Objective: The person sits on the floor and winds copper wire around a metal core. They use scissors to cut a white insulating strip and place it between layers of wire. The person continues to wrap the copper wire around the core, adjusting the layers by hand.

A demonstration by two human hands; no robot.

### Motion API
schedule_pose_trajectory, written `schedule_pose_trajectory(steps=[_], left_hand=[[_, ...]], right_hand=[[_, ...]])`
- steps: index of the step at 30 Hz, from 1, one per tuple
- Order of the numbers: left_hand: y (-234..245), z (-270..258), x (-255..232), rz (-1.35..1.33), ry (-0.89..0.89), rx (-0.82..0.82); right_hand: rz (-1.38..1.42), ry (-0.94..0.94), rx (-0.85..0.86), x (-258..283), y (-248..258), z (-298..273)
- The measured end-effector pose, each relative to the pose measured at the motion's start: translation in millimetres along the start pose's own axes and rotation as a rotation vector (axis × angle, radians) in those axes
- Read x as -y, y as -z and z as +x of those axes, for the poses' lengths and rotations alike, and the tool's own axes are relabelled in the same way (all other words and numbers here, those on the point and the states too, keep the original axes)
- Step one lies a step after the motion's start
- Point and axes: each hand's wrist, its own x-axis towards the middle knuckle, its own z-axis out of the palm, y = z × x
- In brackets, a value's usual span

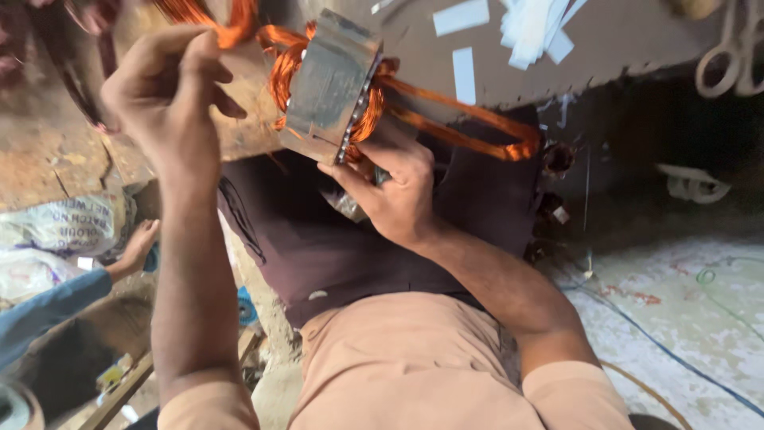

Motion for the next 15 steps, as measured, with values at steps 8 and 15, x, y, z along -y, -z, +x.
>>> schedule_pose_trajectory(steps=[8, 15], left_hand=[[18, -2, -21, -0.239, -0.141, -0.217], [-33, 17, -52, 0.553, -0.366, 0.407]], right_hand=[[0.862, -0.561, -0.073, 14, 28, 32], [0.333, -0.466, -0.044, 22, 63, 30]])
